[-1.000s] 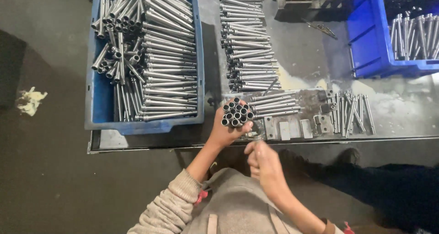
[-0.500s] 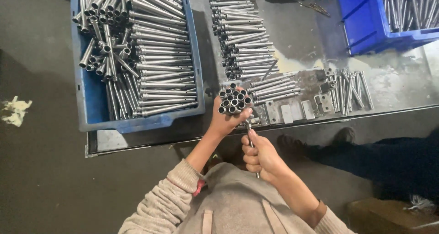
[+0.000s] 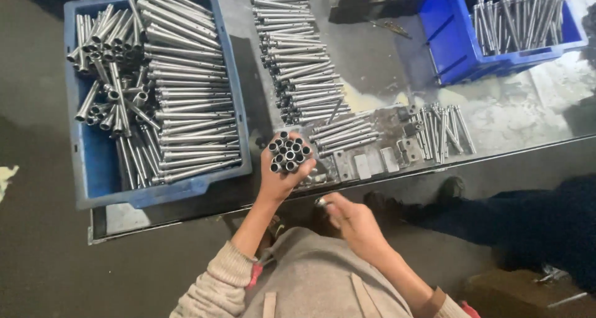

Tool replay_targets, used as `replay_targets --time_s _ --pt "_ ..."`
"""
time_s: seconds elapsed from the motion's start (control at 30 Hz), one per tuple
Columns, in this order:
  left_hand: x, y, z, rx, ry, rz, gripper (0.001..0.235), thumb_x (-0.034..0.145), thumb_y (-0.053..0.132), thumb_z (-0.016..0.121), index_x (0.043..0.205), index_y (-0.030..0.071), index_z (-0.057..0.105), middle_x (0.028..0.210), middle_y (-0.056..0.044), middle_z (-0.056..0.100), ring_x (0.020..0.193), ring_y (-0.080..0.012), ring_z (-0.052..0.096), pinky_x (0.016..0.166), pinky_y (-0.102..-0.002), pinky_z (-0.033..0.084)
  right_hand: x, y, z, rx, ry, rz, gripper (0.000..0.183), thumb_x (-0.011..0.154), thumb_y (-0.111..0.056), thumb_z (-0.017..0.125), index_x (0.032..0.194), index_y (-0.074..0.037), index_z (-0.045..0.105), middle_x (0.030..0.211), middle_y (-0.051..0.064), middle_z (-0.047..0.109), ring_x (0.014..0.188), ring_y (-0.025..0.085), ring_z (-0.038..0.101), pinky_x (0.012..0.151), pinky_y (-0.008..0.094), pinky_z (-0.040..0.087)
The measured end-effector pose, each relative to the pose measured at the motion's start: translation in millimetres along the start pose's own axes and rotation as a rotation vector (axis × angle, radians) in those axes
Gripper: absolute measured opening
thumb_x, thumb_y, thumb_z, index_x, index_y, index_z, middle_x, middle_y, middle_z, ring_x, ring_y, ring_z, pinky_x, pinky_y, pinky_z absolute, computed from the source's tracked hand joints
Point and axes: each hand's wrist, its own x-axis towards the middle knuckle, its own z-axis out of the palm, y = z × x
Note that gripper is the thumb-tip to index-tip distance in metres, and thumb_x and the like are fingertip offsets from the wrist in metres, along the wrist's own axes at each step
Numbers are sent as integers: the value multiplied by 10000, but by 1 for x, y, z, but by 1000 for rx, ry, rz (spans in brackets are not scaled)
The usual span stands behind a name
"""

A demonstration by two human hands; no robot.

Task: The person is picking up long metal tubes from a storage bin and inserting them into a specialized metal fixture on a workbench.

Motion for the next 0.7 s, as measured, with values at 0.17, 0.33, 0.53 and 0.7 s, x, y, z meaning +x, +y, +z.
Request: replay_targets --time_s 0.17,0.33,0.53,0.7 --pt "1 3 14 77 -16 89 315 724 53 837 989 32 666 821 -124 746 779 -196 718 780 -358 578 39 27 -62 -472 416 -276 135 931 -156 706 1064 -177 714 937 65 655 862 310 650 812 418 513" --pt "5 9 29 129 -26 47 270 739 51 822 968 40 680 821 -122 754 769 -211 713 774 -387 577 55 52 -85 -643 163 -389 97 986 -269 619 1024 -184 649 1015 25 583 911 281 591 856 400 459" --pt "4 5 33 250 -5 55 276 731 79 832 956 63 672 824 -105 738 755 -176 686 759 -334 561 65 69 -81 -736 166 -431 202 1049 -372 481 1011 -192 564 986 20 538 897 273 571 800 378 430" --pt "0 -1 32 320 31 1 259 712 67 827 929 80 685 802 -72 744 715 -157 695 733 -306 561 59 67 -72 -761 199 -371 149 1035 -290 514 989 -154 554 977 39 532 913 288 577 783 373 428"
